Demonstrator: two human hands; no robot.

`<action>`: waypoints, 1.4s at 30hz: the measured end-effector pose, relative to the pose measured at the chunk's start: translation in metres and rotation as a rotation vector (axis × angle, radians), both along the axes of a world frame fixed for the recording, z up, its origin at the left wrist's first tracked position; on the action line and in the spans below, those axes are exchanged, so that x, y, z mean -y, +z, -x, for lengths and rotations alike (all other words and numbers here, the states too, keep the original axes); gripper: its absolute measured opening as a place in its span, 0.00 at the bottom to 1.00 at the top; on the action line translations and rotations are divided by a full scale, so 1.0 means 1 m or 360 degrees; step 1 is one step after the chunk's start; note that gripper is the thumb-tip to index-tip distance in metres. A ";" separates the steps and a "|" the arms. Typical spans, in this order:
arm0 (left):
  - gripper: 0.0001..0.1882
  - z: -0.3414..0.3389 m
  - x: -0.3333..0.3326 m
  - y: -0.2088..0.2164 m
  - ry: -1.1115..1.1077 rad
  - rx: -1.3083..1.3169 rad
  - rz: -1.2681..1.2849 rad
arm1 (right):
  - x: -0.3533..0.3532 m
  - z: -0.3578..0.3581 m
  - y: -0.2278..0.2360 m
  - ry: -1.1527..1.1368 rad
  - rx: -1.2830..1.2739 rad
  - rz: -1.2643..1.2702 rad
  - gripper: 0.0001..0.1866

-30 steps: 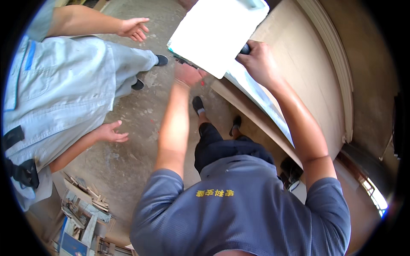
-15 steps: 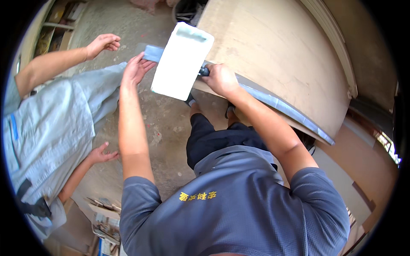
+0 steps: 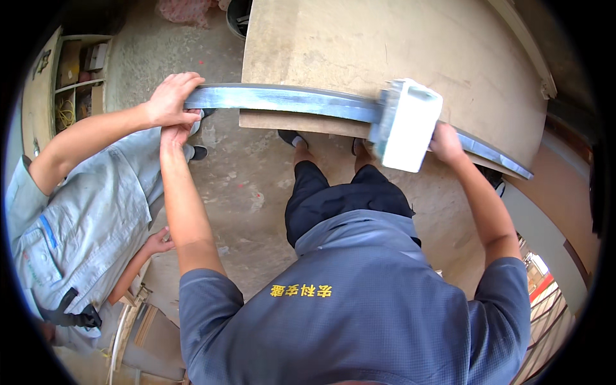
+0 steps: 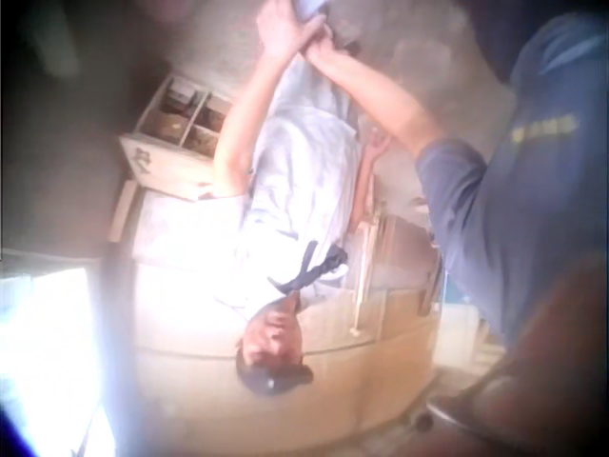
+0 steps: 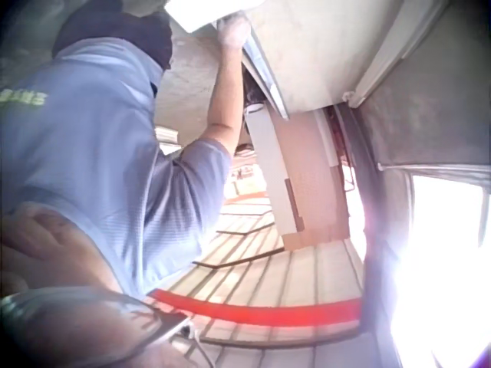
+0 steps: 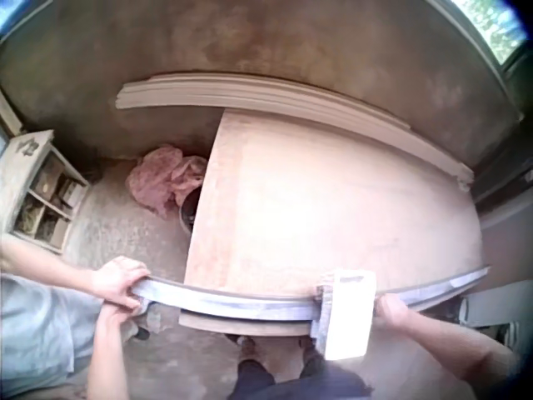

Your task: The person ladles paste from a bucket into a handheld applicator, coats long strips by running the applicator along them, and places the applicator on a table.

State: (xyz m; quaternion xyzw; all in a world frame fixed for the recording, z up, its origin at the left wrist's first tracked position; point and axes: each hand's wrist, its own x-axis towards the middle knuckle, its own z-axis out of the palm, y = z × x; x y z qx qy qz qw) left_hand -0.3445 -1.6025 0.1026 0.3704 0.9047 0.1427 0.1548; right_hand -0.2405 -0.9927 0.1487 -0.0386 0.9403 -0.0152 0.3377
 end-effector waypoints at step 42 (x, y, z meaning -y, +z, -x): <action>0.25 -0.408 -0.409 -0.113 0.3505 0.1663 -0.2153 | -0.392 -0.047 -0.095 0.0075 -0.0126 0.0467 0.10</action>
